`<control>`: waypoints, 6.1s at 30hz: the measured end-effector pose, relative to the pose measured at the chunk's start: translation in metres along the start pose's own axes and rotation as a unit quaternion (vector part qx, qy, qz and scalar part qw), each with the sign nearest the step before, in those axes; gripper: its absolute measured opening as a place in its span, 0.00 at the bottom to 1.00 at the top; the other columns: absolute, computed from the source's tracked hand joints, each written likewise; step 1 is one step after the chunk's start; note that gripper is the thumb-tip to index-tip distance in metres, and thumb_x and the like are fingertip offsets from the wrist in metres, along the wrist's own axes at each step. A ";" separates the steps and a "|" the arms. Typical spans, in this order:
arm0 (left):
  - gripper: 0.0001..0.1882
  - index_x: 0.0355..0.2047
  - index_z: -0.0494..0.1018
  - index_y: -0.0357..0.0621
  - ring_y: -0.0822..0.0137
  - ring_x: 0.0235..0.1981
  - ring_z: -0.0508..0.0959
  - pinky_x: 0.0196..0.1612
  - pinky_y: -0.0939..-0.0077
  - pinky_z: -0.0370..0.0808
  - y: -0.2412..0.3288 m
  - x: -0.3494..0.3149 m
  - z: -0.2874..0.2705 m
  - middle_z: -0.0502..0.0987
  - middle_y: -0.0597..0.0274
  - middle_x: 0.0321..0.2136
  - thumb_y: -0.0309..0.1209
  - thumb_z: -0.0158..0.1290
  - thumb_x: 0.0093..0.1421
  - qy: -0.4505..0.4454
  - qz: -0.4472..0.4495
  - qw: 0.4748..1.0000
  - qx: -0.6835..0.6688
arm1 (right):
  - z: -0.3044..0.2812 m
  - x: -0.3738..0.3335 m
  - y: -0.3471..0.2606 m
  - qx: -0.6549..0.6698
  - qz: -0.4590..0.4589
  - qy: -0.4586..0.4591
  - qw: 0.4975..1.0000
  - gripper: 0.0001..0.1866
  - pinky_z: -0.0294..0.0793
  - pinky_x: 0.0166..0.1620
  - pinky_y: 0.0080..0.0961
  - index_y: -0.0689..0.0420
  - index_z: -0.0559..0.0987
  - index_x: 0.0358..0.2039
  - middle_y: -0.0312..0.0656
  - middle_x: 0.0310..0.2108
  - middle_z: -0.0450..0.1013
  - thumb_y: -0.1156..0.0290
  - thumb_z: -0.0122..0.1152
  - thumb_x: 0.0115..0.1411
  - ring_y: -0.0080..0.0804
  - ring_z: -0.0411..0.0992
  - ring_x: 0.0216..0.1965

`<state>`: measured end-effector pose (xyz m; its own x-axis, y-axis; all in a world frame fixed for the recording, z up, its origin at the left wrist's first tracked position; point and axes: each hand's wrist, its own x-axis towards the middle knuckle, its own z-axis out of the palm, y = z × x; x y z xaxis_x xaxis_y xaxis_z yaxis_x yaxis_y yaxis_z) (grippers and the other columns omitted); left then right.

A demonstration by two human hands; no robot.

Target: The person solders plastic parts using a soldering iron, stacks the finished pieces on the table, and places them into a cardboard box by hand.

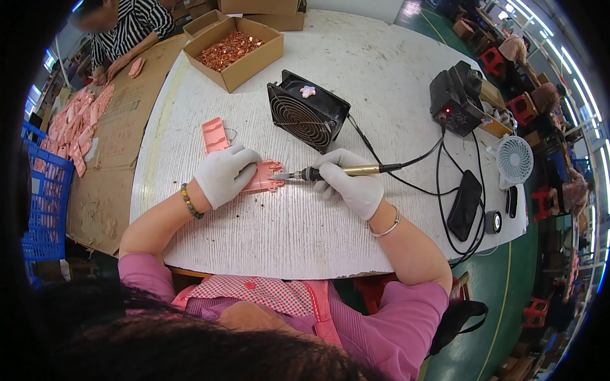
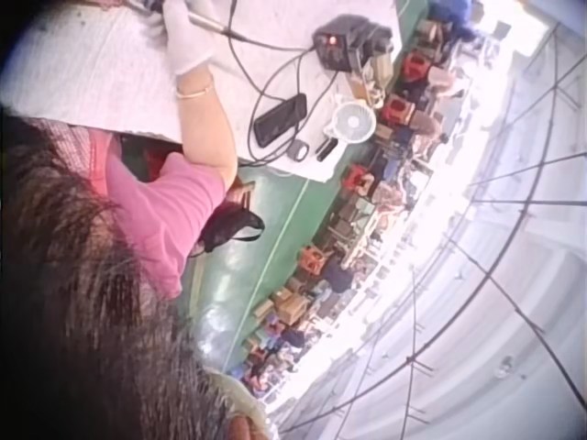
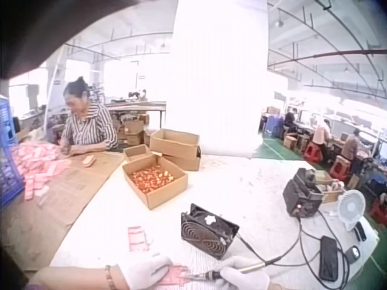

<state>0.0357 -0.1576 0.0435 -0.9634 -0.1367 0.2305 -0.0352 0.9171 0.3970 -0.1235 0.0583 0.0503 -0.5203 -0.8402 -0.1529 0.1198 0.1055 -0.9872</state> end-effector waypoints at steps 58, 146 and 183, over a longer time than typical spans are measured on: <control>0.05 0.28 0.68 0.40 0.50 0.26 0.73 0.31 0.62 0.71 -0.012 0.004 0.004 0.72 0.49 0.25 0.28 0.48 0.55 0.051 -0.010 0.995 -0.080 | 0.001 0.004 0.001 0.045 0.010 0.066 0.997 0.11 0.67 0.21 0.11 0.61 0.73 0.35 0.38 0.21 0.74 0.66 0.50 0.60 0.15 0.69 0.18; 0.09 0.37 0.69 0.39 0.54 0.32 0.75 0.35 0.67 0.71 -0.095 0.009 -0.025 0.76 0.53 0.33 0.24 0.49 0.54 0.065 -0.143 0.986 0.056 | -0.005 0.009 0.005 0.190 0.006 0.074 0.979 0.10 0.67 0.18 0.15 0.58 0.73 0.34 0.41 0.20 0.72 0.64 0.51 0.58 0.19 0.66 0.14; 0.12 0.39 0.68 0.38 0.48 0.39 0.73 0.41 0.65 0.70 -0.087 0.001 -0.081 0.74 0.45 0.36 0.23 0.48 0.52 0.026 -0.138 0.989 0.043 | -0.005 0.008 0.005 0.152 -0.003 0.077 0.985 0.13 0.68 0.18 0.16 0.60 0.73 0.32 0.43 0.20 0.73 0.62 0.55 0.56 0.23 0.68 0.13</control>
<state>0.0590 -0.2680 0.0812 -0.8991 -0.4030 0.1711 -0.3190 0.8707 0.3744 -0.1312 0.0541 0.0441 -0.6413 -0.7468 -0.1762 0.3527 -0.0830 -0.9320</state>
